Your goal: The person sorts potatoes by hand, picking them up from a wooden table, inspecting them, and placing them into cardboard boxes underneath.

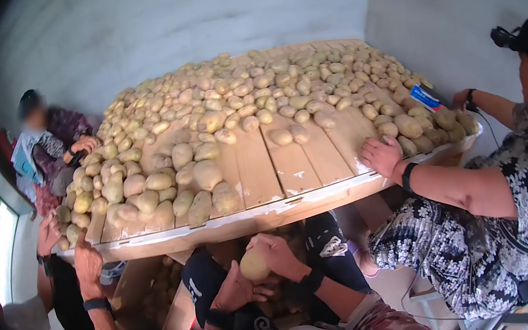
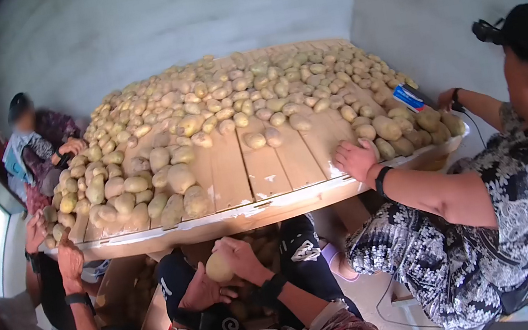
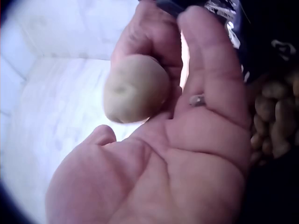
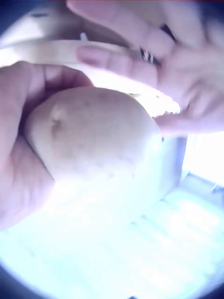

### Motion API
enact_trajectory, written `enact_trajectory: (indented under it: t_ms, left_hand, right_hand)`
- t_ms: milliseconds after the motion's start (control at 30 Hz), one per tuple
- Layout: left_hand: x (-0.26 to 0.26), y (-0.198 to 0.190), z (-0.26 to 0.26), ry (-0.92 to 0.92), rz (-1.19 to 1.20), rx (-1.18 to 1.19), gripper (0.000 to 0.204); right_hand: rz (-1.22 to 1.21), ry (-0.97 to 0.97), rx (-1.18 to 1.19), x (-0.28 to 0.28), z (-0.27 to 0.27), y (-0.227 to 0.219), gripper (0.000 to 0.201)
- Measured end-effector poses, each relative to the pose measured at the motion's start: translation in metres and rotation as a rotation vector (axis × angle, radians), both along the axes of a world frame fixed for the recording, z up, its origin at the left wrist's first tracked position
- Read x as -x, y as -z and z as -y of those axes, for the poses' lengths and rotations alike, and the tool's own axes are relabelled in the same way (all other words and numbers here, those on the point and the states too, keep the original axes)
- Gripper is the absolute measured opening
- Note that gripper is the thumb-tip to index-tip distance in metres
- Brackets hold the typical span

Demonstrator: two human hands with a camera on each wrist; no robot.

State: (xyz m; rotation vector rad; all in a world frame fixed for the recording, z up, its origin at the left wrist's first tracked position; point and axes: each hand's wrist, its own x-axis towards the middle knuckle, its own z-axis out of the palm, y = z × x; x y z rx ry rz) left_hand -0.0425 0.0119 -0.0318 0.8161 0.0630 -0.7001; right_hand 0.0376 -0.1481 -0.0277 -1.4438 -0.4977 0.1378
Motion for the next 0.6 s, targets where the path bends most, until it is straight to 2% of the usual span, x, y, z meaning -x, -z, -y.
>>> enact_trajectory:
  t_ms: [33, 100, 133, 167, 200, 233, 267, 300, 333, 367, 400, 433, 500, 533, 567, 600]
  left_hand:
    - [-0.002, 0.015, -0.003, 0.001, -0.039, 0.106, 0.076]
    - [-0.001, 0.021, -0.005, -0.236, -0.079, 0.06, 0.062]
    - [0.001, 0.016, -0.005, -0.245, -0.086, 0.102, 0.059]
    - [0.0, 0.007, -0.008, -0.271, -0.08, 0.138, 0.056]
    - [-0.003, 0.003, -0.006, -0.257, -0.072, 0.136, 0.056]
    - [-0.003, 0.0, -0.002, -0.378, 0.012, 0.046, 0.055]
    - [0.001, 0.001, 0.001, -0.5, 0.09, -0.043, 0.055]
    - [0.004, 0.013, -0.004, -0.498, 0.078, -0.044, 0.055]
    - [0.003, 0.011, -0.006, -0.48, 0.591, -0.634, 0.054]
    - [0.005, 0.008, -0.008, -0.452, 0.912, -0.922, 0.05]
    - [0.007, 0.006, -0.01, -0.498, 1.217, -1.22, 0.045]
    - [0.012, 0.003, -0.009, -0.514, 1.287, -1.266, 0.045]
    - [0.015, 0.005, -0.011, -0.451, 1.188, -1.144, 0.043]
    - [0.016, 0.006, -0.008, -0.427, 1.07, -1.025, 0.043]
    - [0.015, 0.01, -0.005, -0.396, 0.87, -0.819, 0.042]
    - [0.013, 0.012, -0.003, -0.375, 0.594, -0.523, 0.041]
  right_hand:
    - [0.081, 0.045, 0.045, 0.009, -0.001, -0.008, 0.021]
    - [0.078, 0.022, 0.118, 0.024, -0.004, -0.011, 0.019]
    - [0.088, -0.058, 0.115, 0.028, -0.006, -0.012, 0.019]
    - [0.094, -0.033, 0.114, 0.032, -0.01, -0.018, 0.019]
    - [0.108, -0.131, 0.066, 0.037, -0.016, -0.024, 0.019]
    - [0.118, -0.235, 0.021, 0.039, -0.02, -0.026, 0.019]
    - [0.113, -0.23, 0.023, 0.04, -0.026, -0.026, 0.019]
    - [0.228, -0.152, 0.085, 0.043, -0.034, -0.024, 0.019]
    - [0.342, -0.077, 0.143, 0.047, -0.042, -0.025, 0.02]
    - [0.339, -0.081, 0.141, 0.049, -0.05, -0.028, 0.02]
    - [0.472, 0.035, 0.148, 0.051, -0.056, -0.033, 0.019]
    - [0.603, 0.155, 0.154, 0.051, -0.059, -0.036, 0.02]
    - [0.654, 0.146, 0.209, 0.055, -0.066, -0.035, 0.022]
    - [0.626, 0.061, 0.299, 0.054, -0.067, -0.036, 0.023]
    - [0.604, -0.022, 0.392, 0.049, -0.068, -0.041, 0.024]
    - [0.606, -0.013, 0.393, 0.041, -0.069, -0.045, 0.024]
